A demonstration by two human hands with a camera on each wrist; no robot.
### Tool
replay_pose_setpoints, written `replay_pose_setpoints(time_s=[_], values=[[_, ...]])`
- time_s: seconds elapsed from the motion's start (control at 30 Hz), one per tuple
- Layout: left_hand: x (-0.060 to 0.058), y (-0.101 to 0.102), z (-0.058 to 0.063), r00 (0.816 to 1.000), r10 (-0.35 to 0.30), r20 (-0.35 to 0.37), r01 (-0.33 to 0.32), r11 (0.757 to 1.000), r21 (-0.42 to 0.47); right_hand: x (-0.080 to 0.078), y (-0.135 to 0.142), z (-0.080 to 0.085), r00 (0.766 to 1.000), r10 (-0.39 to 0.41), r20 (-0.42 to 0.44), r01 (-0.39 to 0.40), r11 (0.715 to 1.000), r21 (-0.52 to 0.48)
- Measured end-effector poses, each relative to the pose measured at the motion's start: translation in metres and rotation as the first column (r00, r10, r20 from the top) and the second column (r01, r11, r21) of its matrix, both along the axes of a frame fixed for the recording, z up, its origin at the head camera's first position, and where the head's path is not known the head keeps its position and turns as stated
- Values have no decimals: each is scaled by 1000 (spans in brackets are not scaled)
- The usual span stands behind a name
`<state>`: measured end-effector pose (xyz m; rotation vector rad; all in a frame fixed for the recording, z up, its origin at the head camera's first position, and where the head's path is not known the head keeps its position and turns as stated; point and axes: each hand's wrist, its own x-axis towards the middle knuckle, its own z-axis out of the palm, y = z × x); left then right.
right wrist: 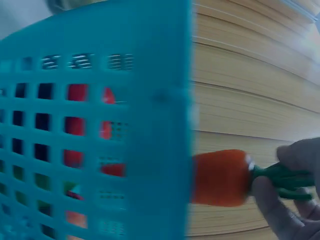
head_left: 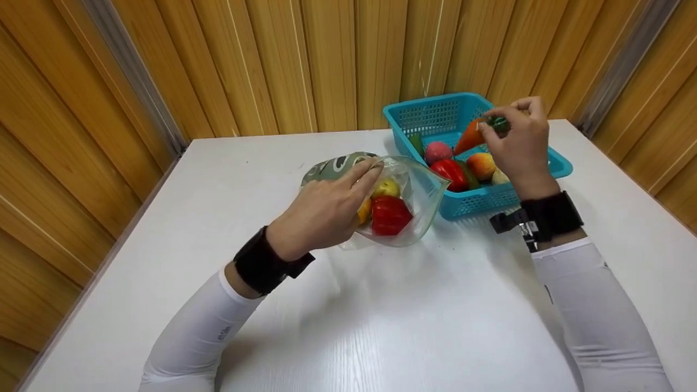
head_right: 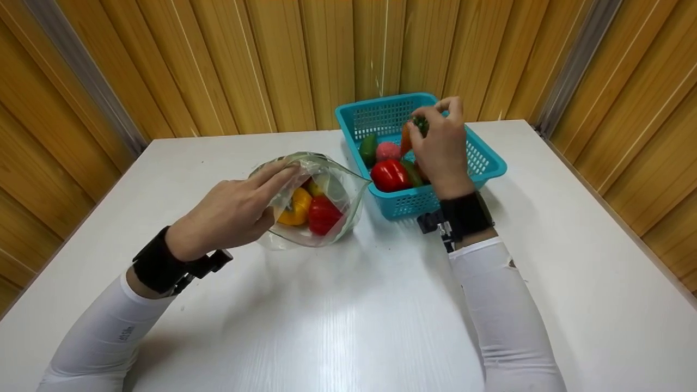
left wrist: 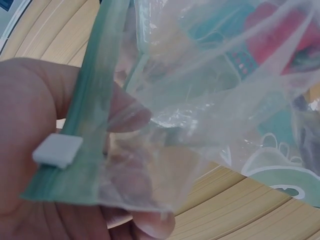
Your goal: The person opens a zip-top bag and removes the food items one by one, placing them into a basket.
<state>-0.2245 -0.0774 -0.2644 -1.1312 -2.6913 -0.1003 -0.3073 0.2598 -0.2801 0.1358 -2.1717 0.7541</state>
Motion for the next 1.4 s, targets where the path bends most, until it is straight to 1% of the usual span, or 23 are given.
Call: replay_pose_setpoints(time_s=[0.07,0.2,0.23,0.27,0.3,0.33,0.37,0.4,0.43,0.47,0.5,0.53,0.6,0.77,0.8,0.87,0.93,1.03,1.1,1.2,1.23,1.33,1.4], values=[[0,0,0,1000,-3,-2,3,1000,0,-4,1,-7,997,-15,77,15,1000,-3],[-1,0,-1,1000,-13,-14,13,1000,-2,-11,5,-18,982,-26,188,25,1000,7],[-1,0,-1,1000,-14,-16,14,1000,-1,-13,7,-19,972,-23,232,19,1000,20],[-1,0,-1,1000,-13,-15,13,1000,-1,-13,9,-20,953,-10,303,1,1000,28],[-1,0,-1,1000,-12,-16,12,1000,-1,-14,11,-21,924,15,383,-29,999,32],[-1,0,-1,1000,-11,-15,11,1000,-1,-15,12,-21,881,32,472,-62,997,48],[-1,-1,-1,1000,-11,-15,11,1000,-2,-16,13,-21,829,44,557,-97,993,65],[-1,-1,-2,1000,-10,-13,10,1000,-2,-17,14,-21,772,56,634,-134,988,76],[-1,-1,-2,1000,-11,-12,11,1000,-2,-18,15,-21,715,66,696,-168,983,79],[-1,-2,-2,1000,-11,-13,11,1000,-3,-18,15,-20,666,75,742,-197,977,78],[-1,-2,-2,1000,-14,-17,14,1000,-4,-18,15,-20,639,80,765,-219,972,82],[-1,-2,-2,1000,-15,-16,15,1000,-4,-19,15,-20,627,75,775,-233,968,94],[-1,-2,-2,1000,-18,-14,17,1000,-4,-18,14,-19,621,69,781,-244,964,109],[-1,-2,-1,1000,-13,-5,13,1000,-9,-16,15,-17,623,62,780,-271,952,141],[-1,-2,-1,1000,-14,-4,14,1000,-10,-16,15,-18,619,67,783,-278,951,138],[-1,-2,-1,1000,-17,-7,17,1000,-13,-15,16,-19,606,78,792,-300,944,137],[-1,-2,-1,1000,-19,-7,18,1000,-10,-15,16,-21,587,80,805,-329,933,148],[-1,-2,-1,1000,-21,-12,21,1000,-12,-14,16,-23,546,73,835,-355,923,151],[-1,-1,-1,1000,-20,-14,20,1000,-13,-14,15,-23,530,55,846,-358,919,164],[-2,-1,-2,1000,-21,-18,21,1000,-17,-16,15,-23,526,41,849,-351,920,173],[-2,-1,-2,1000,-21,-15,21,1000,-18,-16,16,-24,531,39,846,-349,920,177],[-2,-1,-2,1000,-19,-5,19,1000,-17,-17,17,-24,561,38,827,-335,924,185],[-1,0,-2,1000,-22,4,23,1000,-12,-15,17,-23,569,49,821,-319,933,166]])
